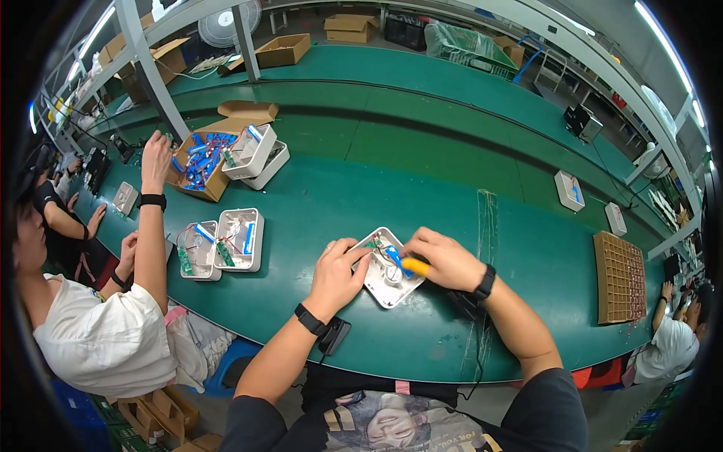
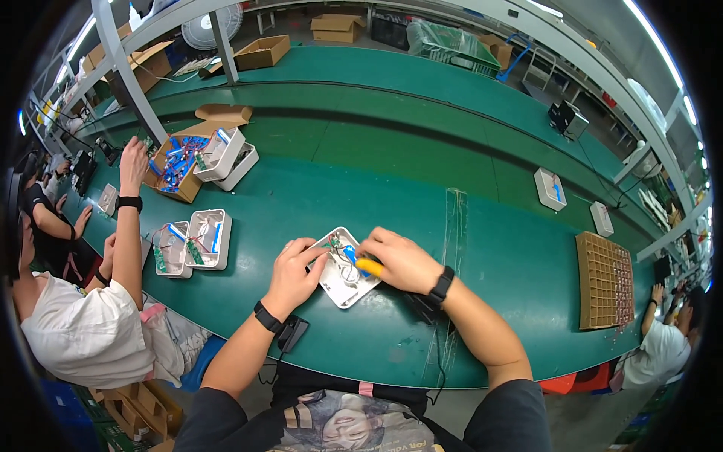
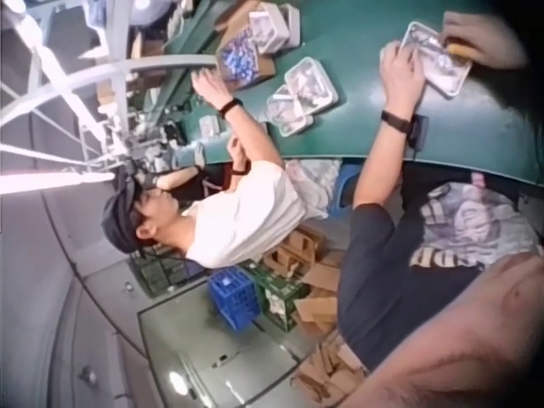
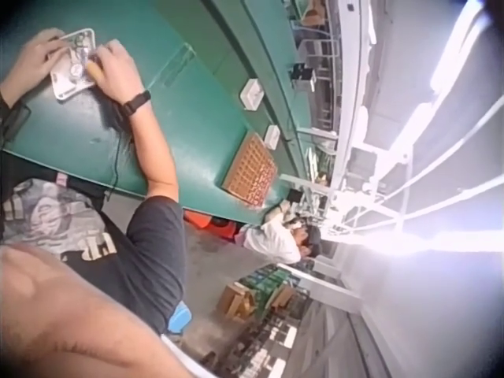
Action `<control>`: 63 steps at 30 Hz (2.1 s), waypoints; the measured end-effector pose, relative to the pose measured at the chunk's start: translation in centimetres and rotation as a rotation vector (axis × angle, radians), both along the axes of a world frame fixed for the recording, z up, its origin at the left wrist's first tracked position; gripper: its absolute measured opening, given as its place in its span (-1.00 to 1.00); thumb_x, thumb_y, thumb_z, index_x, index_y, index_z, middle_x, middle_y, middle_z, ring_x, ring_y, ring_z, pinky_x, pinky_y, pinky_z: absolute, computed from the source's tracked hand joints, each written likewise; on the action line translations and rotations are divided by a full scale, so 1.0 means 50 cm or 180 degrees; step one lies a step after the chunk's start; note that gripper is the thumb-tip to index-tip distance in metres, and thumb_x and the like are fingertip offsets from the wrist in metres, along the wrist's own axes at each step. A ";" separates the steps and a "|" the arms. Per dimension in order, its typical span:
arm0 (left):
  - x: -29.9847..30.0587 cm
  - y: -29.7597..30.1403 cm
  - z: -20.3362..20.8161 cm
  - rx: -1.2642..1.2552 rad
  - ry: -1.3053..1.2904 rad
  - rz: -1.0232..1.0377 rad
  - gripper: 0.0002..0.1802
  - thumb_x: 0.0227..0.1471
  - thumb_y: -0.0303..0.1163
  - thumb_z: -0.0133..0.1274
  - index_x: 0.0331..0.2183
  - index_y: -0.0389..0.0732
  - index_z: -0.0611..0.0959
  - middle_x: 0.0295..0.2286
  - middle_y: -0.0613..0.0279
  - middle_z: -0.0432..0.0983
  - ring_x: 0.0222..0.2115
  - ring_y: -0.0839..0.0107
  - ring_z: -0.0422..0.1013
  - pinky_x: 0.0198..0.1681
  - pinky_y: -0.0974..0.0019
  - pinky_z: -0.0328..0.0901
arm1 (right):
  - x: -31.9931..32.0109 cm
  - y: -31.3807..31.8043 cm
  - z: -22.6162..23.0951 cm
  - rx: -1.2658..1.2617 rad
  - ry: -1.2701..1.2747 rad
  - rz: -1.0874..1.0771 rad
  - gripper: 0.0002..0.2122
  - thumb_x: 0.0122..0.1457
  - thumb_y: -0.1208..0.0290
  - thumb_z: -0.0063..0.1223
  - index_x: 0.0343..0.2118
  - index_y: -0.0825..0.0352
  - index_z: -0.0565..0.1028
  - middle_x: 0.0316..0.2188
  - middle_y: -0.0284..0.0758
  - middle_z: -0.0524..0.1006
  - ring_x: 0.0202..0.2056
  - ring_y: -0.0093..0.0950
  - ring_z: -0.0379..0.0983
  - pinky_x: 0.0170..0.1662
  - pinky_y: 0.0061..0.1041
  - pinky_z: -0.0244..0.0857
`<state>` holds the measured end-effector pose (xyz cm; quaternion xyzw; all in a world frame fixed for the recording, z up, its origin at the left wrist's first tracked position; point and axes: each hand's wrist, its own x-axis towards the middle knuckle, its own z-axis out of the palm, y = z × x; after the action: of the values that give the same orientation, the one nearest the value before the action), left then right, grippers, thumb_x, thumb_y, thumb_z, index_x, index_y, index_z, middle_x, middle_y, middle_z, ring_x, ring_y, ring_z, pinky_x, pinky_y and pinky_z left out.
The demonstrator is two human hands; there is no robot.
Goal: The person assembles electronic devices by placing a circuit board and a battery into a plastic housing, connecting wires with a tool, and setting the completed unit aside on the table.
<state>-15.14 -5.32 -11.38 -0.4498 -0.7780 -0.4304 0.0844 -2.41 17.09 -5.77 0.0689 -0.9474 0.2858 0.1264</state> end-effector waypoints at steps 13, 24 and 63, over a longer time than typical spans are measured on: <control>-0.023 -0.025 0.032 0.0236 0.0140 0.0426 -0.78 0.14 -0.36 0.23 -0.15 -0.17 0.74 -0.10 0.09 0.56 -0.08 0.07 0.50 -0.02 0.08 0.42 | 0.077 0.014 -0.008 0.1110 0.0059 -0.0037 -0.81 0.14 0.27 0.33 -0.23 0.20 0.61 -0.45 -0.28 0.59 -0.41 -0.17 0.60 -0.33 -0.19 0.49; -0.085 -0.253 0.081 -0.1396 0.0419 0.2379 -0.77 0.09 -0.33 0.25 -0.19 -0.17 0.72 -0.17 0.11 0.56 -0.28 0.00 0.58 -0.24 -0.01 0.49 | -0.054 0.331 -0.071 0.0807 0.0457 -0.1928 -0.80 0.14 0.34 0.36 -0.24 0.31 0.62 -0.36 -0.10 0.67 -0.30 -0.08 0.63 -0.22 -0.14 0.52; -0.082 -0.040 0.041 -0.0681 0.0050 -0.0167 -0.77 0.13 -0.30 0.25 -0.20 -0.21 0.75 -0.09 0.10 0.60 -0.08 0.05 0.53 -0.02 0.10 0.46 | -0.004 -0.056 0.003 0.0791 0.0995 0.0737 -0.71 0.15 0.40 0.29 -0.05 0.19 0.62 -0.06 -0.41 0.61 -0.02 -0.34 0.49 0.01 -0.27 0.36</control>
<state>-19.27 -7.31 -9.32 -0.4798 -0.8067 -0.3435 0.0308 -2.61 14.28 -5.63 0.2355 -0.9300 0.1654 0.2285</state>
